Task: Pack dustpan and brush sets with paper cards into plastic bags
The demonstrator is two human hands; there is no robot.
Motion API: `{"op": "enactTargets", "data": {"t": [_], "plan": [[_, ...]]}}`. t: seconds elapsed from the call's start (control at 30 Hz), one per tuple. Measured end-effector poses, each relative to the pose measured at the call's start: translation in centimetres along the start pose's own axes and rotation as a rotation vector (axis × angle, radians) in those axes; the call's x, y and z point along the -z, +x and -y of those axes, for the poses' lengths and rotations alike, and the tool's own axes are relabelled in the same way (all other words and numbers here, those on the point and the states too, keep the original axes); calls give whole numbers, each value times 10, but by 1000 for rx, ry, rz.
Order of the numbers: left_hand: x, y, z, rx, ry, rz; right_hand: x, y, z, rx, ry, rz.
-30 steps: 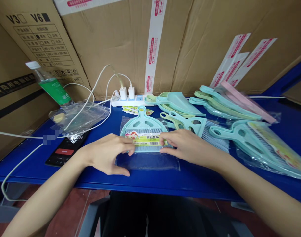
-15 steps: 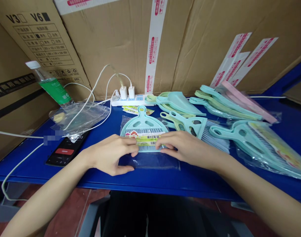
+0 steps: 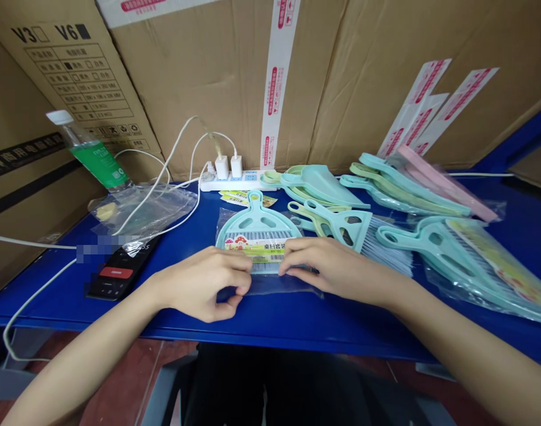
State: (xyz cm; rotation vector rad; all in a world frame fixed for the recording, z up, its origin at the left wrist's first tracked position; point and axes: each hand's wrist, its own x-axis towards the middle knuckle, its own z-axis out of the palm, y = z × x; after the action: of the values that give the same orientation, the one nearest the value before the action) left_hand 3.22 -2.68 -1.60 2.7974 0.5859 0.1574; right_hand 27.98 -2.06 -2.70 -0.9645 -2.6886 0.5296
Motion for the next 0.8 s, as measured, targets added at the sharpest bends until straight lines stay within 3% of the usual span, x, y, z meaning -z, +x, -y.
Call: {"op": "enactTargets", "data": {"t": [0.17, 0.3, 0.5, 0.8], "plan": [[9, -2, 1, 61, 75, -125, 2, 0, 3, 20, 16, 22], [8, -1, 5, 127, 171, -160, 6, -2, 8, -13, 36, 30], [6, -1, 10, 257, 209, -102, 2, -2, 3, -19, -20, 25], [14, -8, 8, 234, 12, -4, 0, 2, 2, -46, -9, 26]]}}
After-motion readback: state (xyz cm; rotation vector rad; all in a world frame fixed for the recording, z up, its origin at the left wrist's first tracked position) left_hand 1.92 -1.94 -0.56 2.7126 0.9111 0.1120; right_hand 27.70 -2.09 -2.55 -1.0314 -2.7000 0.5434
